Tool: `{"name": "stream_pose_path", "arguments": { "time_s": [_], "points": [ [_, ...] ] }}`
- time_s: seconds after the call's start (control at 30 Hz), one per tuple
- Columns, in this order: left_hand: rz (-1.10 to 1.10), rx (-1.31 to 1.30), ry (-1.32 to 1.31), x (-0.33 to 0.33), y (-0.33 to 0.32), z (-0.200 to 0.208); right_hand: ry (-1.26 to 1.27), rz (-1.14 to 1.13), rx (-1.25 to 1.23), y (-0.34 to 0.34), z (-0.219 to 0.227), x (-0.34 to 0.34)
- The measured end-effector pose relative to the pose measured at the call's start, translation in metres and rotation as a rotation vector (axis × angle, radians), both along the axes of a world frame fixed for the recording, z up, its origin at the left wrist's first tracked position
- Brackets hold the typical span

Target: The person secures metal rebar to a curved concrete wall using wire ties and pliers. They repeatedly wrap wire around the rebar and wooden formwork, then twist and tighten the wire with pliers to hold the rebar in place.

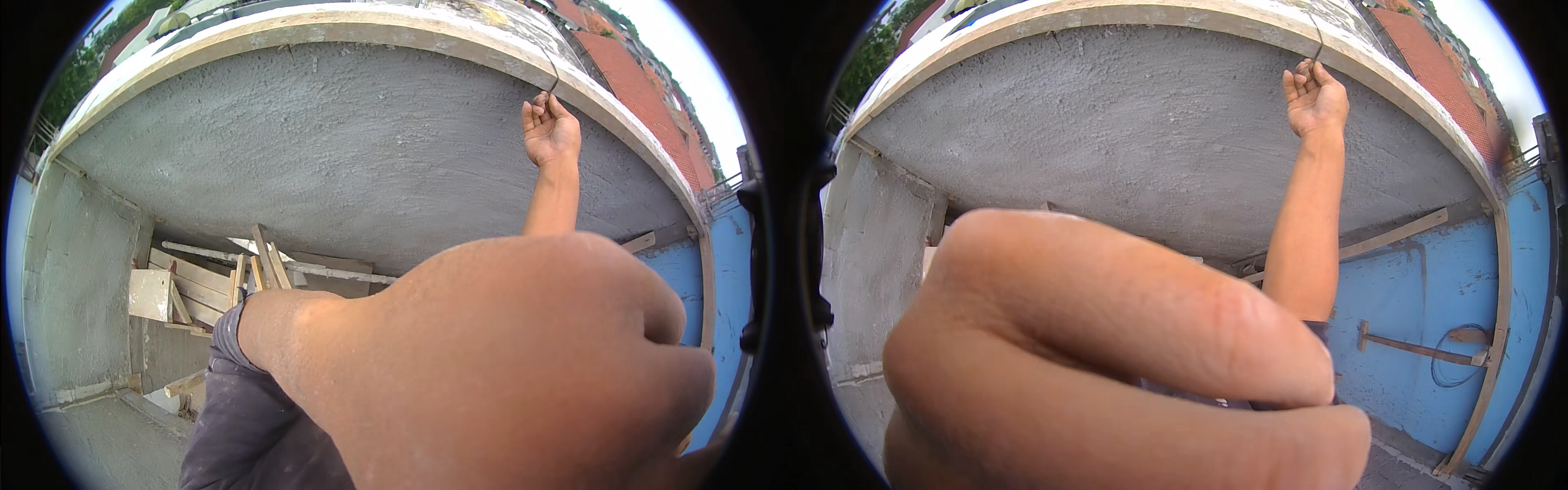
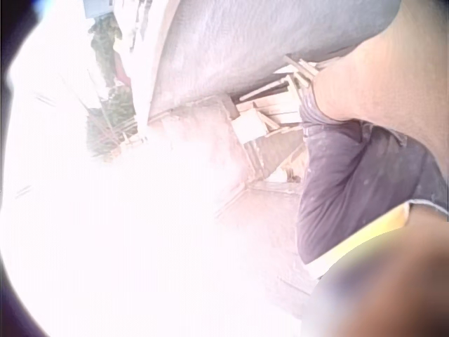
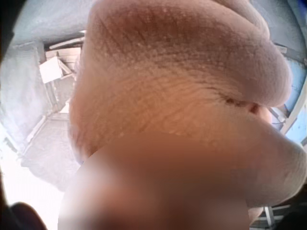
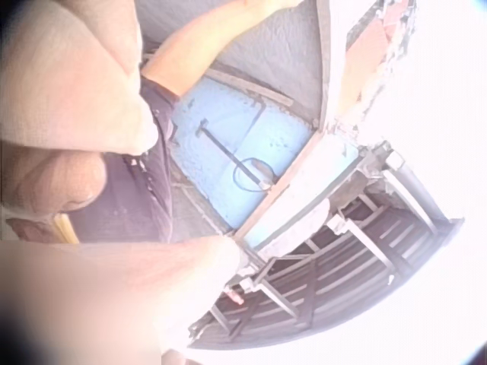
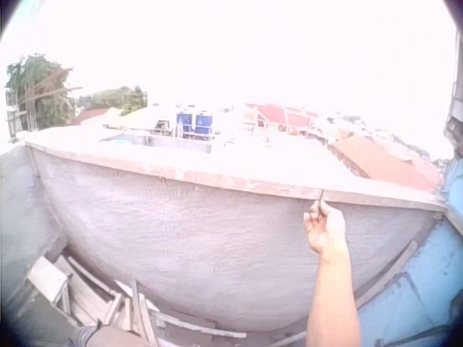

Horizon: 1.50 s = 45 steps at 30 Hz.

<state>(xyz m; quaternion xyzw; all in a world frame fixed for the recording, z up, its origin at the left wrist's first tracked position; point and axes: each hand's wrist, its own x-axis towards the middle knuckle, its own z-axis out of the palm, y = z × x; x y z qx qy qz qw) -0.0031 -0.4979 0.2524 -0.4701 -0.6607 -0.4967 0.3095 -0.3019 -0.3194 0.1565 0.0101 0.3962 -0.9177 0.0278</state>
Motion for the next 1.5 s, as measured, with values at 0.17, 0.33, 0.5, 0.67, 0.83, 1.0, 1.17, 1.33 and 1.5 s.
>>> {"name": "stream_pose_path", "arguments": {
  "time_s": [0.17,0.33,0.5,0.67,0.83,1.0,1.17,1.33,1.5],
  "points": [
    [0.129,0.016,-0.013,0.002,0.022,0.004,0.001,0.065,0.008,0.006,-0.007,-0.008],
    [0.263,0.078,0.042,0.004,0.042,0.018,0.044,0.192,-0.05,0.027,-0.03,-0.042],
    [0.426,0.141,0.174,0.01,0.062,0.041,0.103,0.205,-0.014,0.027,-0.04,-0.059],
    [0.553,0.101,0.271,0.031,0.08,0.03,0.276,-0.251,0.819,0.014,-0.024,-0.032],
    [0.504,0.036,0.041,0.045,0.078,-0.057,0.749,-0.561,1.758,0.035,-0.007,-0.02],
    [0.698,-0.085,-0.275,0.043,0.077,-0.139,1.115,-0.607,2.172,0.043,0.02,-0.023],
    [0.606,-0.219,-0.436,0.021,0.071,-0.154,1.014,-0.541,2.164,0.035,0.026,-0.001],
    [0.696,-0.245,-0.31,-0.061,0.031,-0.101,0.871,-0.539,1.589,0.022,0.008,0.002],
    [0.726,-0.335,0.045,-0.194,0.014,-0.023,0.406,-0.181,0.604,0.004,-0.004,0.0]
  ]
}}
